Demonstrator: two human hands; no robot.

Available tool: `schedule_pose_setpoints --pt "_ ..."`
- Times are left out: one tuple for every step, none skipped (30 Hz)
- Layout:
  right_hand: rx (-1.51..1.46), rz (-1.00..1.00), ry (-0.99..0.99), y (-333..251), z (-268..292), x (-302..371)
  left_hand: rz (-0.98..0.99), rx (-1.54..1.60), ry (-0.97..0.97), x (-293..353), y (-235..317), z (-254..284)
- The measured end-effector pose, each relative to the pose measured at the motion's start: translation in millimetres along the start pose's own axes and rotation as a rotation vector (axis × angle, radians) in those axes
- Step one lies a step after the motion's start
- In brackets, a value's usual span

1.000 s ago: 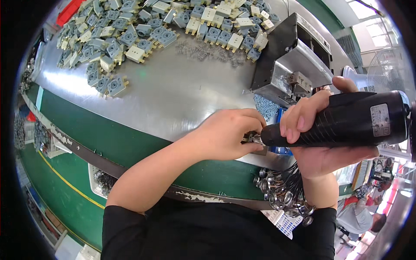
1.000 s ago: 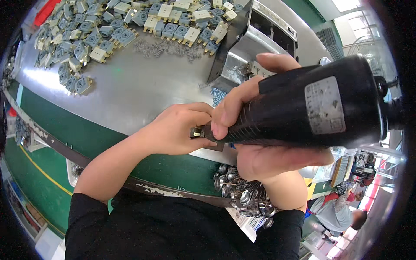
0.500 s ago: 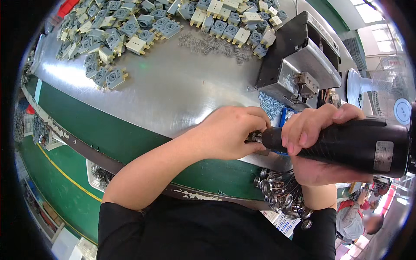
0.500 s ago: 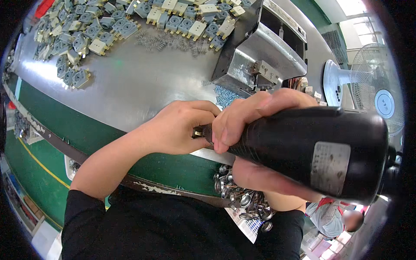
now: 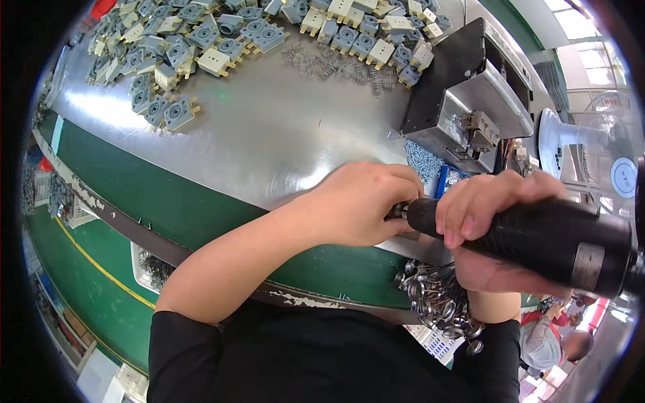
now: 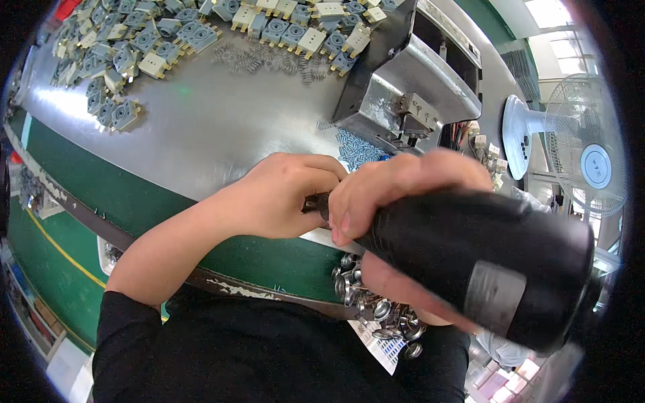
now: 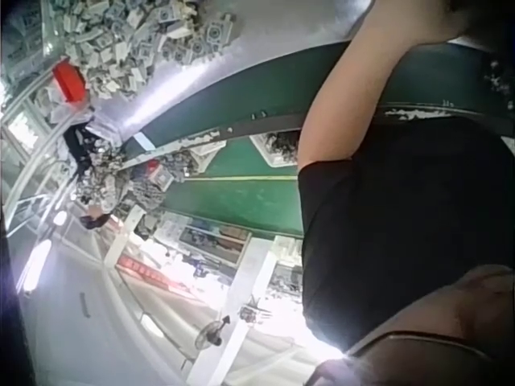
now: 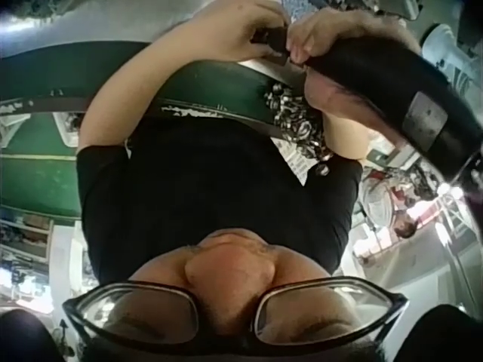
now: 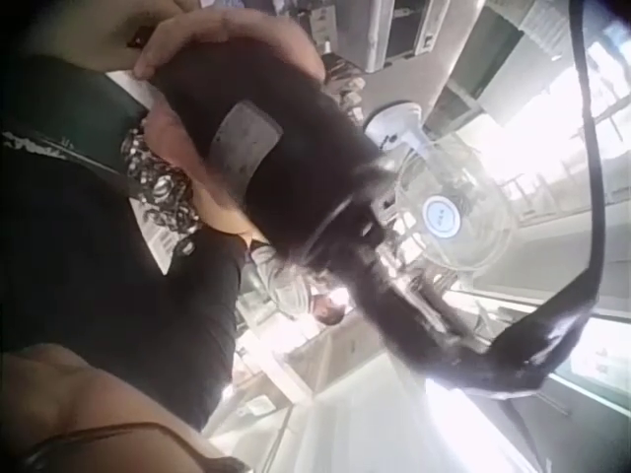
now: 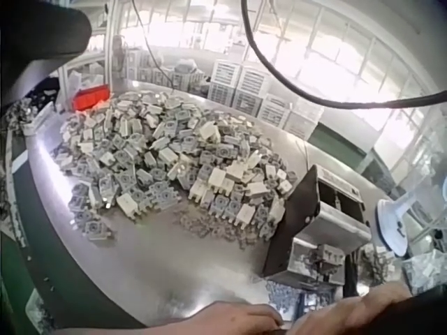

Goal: Assembling small electronic components by connecting wires and using an electric screwdriver.

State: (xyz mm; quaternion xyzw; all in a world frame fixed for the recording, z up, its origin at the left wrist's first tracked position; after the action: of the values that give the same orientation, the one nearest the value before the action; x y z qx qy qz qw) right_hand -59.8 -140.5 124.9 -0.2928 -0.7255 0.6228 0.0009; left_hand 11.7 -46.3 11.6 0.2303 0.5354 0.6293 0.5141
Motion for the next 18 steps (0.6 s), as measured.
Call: schedule_pose_setpoints --pt "-0.005 0.002 0.0 -0.3 -1.3 0.1 -0.008 -0.013 0.009 1.8 -0.3 1.2" --pt "0.005 0.012 0.004 -5.1 -1.3 -1.4 -0.022 -0.009 0.006 -0.6 1.4 0.8" --pt "0.015 0.022 0.008 -10.1 -1.6 -3.0 -0.021 0.009 -0.005 -2.1 2.5 -0.1" --pt "-0.04 0.024 -0.011 -20.1 2.0 -9.5 -0.021 0.027 -0.017 -3.4 3.8 -1.0" --pt "-0.032 0.038 -0.004 -29.3 11.3 -15.1 -0.035 0.026 -0.027 -5.6 7.8 -3.2" --pt "-0.072 0.065 -0.014 -30.2 18.7 -21.6 -0.048 0.005 0.009 -2.5 6.1 -1.1" --pt "-0.112 0.094 -0.023 -30.3 23.9 -27.1 -0.062 -0.017 0.042 0.8 4.6 0.7" --pt "-0.054 0.113 0.028 -29.5 31.7 -30.1 -0.077 -0.02 0.034 1.0 3.7 -1.2" --pt "0.039 0.121 0.051 -27.7 41.0 -34.4 -0.193 -0.057 0.125 2.0 7.8 1.8" --pt "0.132 0.06 0.125 -26.4 46.1 -33.4 -0.309 -0.092 0.215 4.4 12.9 4.8" --pt "0.227 0.004 0.204 -26.9 48.4 -32.9 -0.331 -0.093 0.2 4.4 14.2 2.9" --pt "0.282 -0.011 0.224 -28.8 47.9 -32.5 -0.383 -0.118 0.213 5.5 17.9 2.5" --pt "0.337 -0.028 0.247 -30.6 48.8 -31.7 -0.436 -0.143 0.226 5.7 22.7 1.7" --pt "0.344 -0.057 0.211 -28.7 47.9 -29.8 -0.514 -0.149 0.267 7.5 27.9 2.7" --pt "0.419 -0.089 0.165 -30.1 49.1 -28.4 -0.529 -0.151 0.25 10.0 29.6 -0.2" --pt "0.442 -0.068 0.151 -29.9 49.8 -25.9 -0.534 -0.146 0.241 13.7 30.5 -3.2" --pt "0.47 -0.046 0.138 -30.6 49.6 -23.0 -0.541 -0.138 0.232 15.8 33.4 -5.6" --pt "0.476 -0.032 0.156 -33.4 51.3 -19.4 -0.531 -0.128 0.191 15.5 34.6 -8.9"
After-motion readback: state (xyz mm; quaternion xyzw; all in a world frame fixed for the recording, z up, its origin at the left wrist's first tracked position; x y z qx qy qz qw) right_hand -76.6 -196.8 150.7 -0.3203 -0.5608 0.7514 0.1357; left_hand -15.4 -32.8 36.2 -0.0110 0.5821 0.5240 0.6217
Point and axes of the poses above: each hand's wrist, its own x-axis away from the middle knuckle, its own z-axis out of the back of the hand, y = z × x, the point moved 6 cm from there along -x, towards the middle knuckle, and after that the axes turned 10 degrees about y, right-handed, at the moved point
